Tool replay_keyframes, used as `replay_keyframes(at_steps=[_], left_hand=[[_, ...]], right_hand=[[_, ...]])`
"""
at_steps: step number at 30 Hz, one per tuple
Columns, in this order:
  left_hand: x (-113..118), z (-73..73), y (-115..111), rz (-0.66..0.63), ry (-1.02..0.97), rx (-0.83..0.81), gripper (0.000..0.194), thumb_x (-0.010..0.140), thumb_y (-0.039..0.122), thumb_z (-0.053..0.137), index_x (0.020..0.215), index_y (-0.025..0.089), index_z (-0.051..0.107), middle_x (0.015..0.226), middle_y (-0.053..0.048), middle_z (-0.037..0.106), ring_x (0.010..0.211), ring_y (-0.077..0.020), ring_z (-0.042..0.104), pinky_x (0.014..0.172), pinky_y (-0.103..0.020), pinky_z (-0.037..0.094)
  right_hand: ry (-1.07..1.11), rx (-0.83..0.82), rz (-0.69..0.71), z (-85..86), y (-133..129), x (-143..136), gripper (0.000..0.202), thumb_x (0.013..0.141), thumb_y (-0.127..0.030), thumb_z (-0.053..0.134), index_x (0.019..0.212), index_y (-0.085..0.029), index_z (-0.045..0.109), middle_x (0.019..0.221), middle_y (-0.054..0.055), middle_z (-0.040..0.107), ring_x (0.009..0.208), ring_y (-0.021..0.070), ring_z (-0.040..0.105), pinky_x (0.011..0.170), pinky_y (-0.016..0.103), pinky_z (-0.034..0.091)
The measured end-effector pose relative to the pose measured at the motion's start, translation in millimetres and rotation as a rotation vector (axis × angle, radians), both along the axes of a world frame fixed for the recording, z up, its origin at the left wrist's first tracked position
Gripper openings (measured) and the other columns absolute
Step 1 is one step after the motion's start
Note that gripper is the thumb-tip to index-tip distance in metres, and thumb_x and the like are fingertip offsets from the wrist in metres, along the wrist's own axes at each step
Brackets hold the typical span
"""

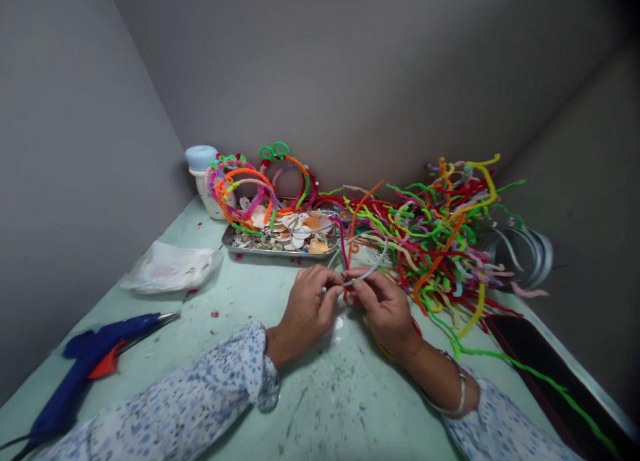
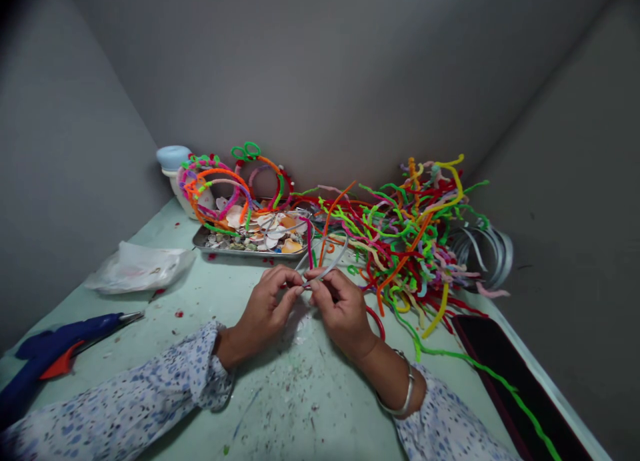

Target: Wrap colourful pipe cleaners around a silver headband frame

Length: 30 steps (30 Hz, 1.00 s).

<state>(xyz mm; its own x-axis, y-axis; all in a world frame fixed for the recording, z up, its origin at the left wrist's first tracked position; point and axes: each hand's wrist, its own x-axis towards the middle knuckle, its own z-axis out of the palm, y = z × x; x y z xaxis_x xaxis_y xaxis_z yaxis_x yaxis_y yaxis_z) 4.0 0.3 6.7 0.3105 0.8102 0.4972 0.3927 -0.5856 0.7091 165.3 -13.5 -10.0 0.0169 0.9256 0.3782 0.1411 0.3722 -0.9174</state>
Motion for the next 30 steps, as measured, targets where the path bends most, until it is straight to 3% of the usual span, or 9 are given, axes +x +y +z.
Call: replay_keyframes(at_steps=[3, 6, 9, 11, 14, 19, 25, 30], left_hand=[[0.0, 0.6, -1.6, -0.003, 0.000, 0.011, 0.009, 0.093, 0.018, 0.051, 0.087, 0.019, 0.057, 0.085, -0.003, 0.061, 0.085, -0.0190, 0.055, 0.081, -0.034, 0.040], [0.1, 1.5, -2.1, -0.001, 0.004, 0.026, 0.009, 0.093, 0.018, 0.050, 0.086, 0.019, 0.056, 0.085, -0.003, 0.061, 0.084, -0.0189, 0.055, 0.081, -0.034, 0.040], [0.2, 2.3, -2.6, -0.015, 0.013, 0.049, 0.008, 0.093, 0.018, 0.050, 0.087, 0.019, 0.055, 0.086, -0.003, 0.061, 0.085, -0.0186, 0.055, 0.083, -0.034, 0.039], [0.4, 2.5, -3.3, -0.025, 0.019, 0.069, 0.008, 0.094, 0.018, 0.050, 0.087, 0.019, 0.054, 0.087, -0.003, 0.061, 0.086, -0.0187, 0.054, 0.083, -0.034, 0.039], [1.0, 2.5, -4.2, -0.028, 0.026, 0.086, 0.008, 0.093, 0.017, 0.050, 0.087, 0.019, 0.054, 0.087, -0.003, 0.061, 0.086, -0.0189, 0.054, 0.083, -0.034, 0.039], [1.0, 1.1, -4.2, -0.029, 0.016, 0.100, 0.007, 0.094, 0.019, 0.049, 0.088, 0.020, 0.053, 0.088, -0.003, 0.061, 0.087, -0.0188, 0.054, 0.084, -0.034, 0.038], [0.3, 1.6, -3.3, -0.010, -0.001, 0.114, 0.007, 0.094, 0.017, 0.050, 0.089, 0.019, 0.054, 0.089, -0.003, 0.061, 0.087, -0.0184, 0.054, 0.084, -0.033, 0.038], [0.0, 2.5, -2.3, 0.036, -0.042, 0.065, 0.007, 0.093, 0.017, 0.051, 0.088, 0.019, 0.056, 0.088, -0.002, 0.061, 0.087, -0.0178, 0.054, 0.084, -0.032, 0.038]], right_hand=[[-0.083, 0.014, 0.006, 0.6, -0.2, 1.7, 0.023, 0.095, -0.034, 0.053, 0.111, -0.024, 0.067, 0.103, 0.006, 0.068, 0.069, 0.0141, 0.063, 0.065, 0.028, 0.053], [-0.159, 0.080, -0.006, 1.9, 1.0, 3.8, 0.026, 0.096, -0.034, 0.051, 0.115, -0.025, 0.067, 0.111, 0.008, 0.068, 0.093, 0.0210, 0.066, 0.081, 0.035, 0.054], [-0.215, 0.213, -0.035, 2.0, 3.3, 6.2, 0.029, 0.094, -0.035, 0.054, 0.119, -0.027, 0.066, 0.124, 0.009, 0.063, 0.119, 0.0265, 0.056, 0.101, 0.045, 0.044], [-0.214, 0.242, -0.049, 1.5, 4.7, 7.6, 0.034, 0.093, -0.040, 0.055, 0.123, -0.028, 0.064, 0.135, 0.009, 0.055, 0.124, 0.0281, 0.052, 0.103, 0.046, 0.043], [-0.240, 0.211, -0.058, 1.7, 6.5, 8.9, 0.039, 0.093, -0.046, 0.052, 0.126, -0.029, 0.062, 0.141, 0.009, 0.048, 0.125, 0.0292, 0.050, 0.099, 0.045, 0.046], [-0.316, 0.206, 0.000, 3.2, 8.7, 8.4, 0.041, 0.094, -0.050, 0.048, 0.124, -0.027, 0.062, 0.126, 0.010, 0.057, 0.121, 0.0287, 0.052, 0.102, 0.046, 0.042], [-0.287, 0.243, -0.029, -0.4, 6.8, 10.1, 0.039, 0.092, -0.046, 0.055, 0.125, -0.027, 0.061, 0.119, 0.009, 0.061, 0.113, 0.0270, 0.057, 0.097, 0.043, 0.045], [-0.324, 0.277, -0.055, 6.8, 2.5, 9.0, 0.034, 0.089, -0.042, 0.060, 0.119, -0.025, 0.062, 0.113, 0.009, 0.061, 0.108, 0.0261, 0.059, 0.086, 0.038, 0.052]])
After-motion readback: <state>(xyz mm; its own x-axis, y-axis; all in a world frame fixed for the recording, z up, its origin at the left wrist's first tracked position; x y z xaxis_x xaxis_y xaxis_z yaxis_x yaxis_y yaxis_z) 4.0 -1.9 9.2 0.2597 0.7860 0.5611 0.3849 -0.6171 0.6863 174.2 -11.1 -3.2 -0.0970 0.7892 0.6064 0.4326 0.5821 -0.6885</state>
